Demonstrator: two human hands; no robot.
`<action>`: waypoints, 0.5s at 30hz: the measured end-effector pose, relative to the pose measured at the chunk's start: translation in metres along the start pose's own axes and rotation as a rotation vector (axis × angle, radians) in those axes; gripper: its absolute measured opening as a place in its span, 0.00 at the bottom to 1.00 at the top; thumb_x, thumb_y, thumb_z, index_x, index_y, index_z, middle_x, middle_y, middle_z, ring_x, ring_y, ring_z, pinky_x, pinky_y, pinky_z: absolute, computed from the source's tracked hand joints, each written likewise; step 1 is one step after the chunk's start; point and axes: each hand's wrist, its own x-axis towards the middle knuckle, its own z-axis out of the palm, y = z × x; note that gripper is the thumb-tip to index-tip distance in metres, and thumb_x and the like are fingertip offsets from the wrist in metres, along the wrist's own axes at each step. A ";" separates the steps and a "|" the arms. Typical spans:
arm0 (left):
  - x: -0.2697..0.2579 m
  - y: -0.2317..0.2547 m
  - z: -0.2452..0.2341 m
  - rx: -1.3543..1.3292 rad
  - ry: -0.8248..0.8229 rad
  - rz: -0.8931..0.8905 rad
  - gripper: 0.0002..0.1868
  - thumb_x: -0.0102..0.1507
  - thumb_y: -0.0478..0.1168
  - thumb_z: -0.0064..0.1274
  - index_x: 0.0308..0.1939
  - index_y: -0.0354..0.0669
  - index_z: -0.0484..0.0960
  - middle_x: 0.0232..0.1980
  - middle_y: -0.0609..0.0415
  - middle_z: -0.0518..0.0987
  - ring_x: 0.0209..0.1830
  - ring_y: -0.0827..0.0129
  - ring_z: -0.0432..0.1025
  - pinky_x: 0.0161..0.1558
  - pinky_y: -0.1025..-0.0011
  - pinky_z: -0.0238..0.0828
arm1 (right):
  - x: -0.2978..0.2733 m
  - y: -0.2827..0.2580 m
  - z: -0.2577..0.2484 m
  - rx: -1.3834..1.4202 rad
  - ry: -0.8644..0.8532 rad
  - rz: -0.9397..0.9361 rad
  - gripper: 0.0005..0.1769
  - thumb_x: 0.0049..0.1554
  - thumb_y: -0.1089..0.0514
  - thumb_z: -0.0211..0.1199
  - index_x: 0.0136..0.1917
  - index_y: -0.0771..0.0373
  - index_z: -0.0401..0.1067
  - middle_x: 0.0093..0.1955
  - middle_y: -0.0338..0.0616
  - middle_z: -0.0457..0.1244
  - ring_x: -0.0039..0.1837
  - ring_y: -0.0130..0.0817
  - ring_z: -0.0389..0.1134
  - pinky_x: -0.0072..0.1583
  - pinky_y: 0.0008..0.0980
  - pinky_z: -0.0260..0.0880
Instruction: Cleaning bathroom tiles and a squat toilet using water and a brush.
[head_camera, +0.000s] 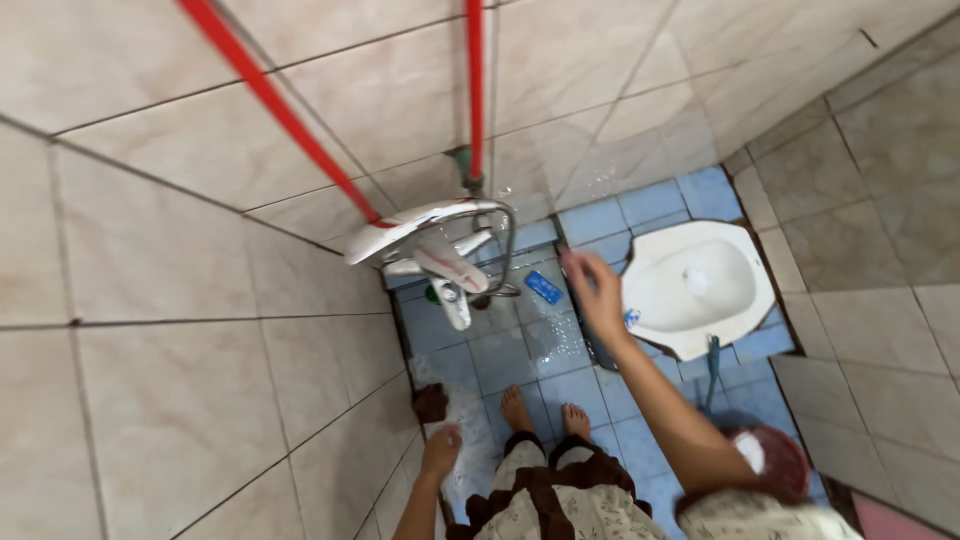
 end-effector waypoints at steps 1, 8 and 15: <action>-0.009 -0.009 0.014 0.007 -0.013 0.008 0.17 0.65 0.46 0.51 0.54 0.45 0.82 0.53 0.47 0.82 0.54 0.53 0.76 0.56 0.60 0.72 | -0.051 0.074 -0.011 -0.005 0.015 0.007 0.12 0.67 0.59 0.57 0.60 0.67 0.75 0.53 0.44 0.70 0.55 0.28 0.69 0.58 0.28 0.70; -0.054 -0.010 0.082 0.535 -0.674 0.174 0.17 0.70 0.48 0.45 0.46 0.40 0.83 0.54 0.41 0.78 0.53 0.47 0.71 0.55 0.55 0.68 | -0.414 0.349 -0.115 -0.802 -0.673 0.550 0.12 0.54 0.49 0.62 0.50 0.46 0.81 0.48 0.50 0.69 0.53 0.49 0.69 0.55 0.49 0.68; -0.050 0.025 0.126 -0.292 -1.029 -0.541 0.16 0.72 0.49 0.51 0.51 0.38 0.80 0.51 0.43 0.73 0.46 0.57 0.69 0.52 0.64 0.68 | -0.535 0.383 -0.131 -0.296 -0.836 0.347 0.10 0.50 0.50 0.64 0.44 0.49 0.82 0.51 0.41 0.73 0.57 0.39 0.71 0.59 0.43 0.68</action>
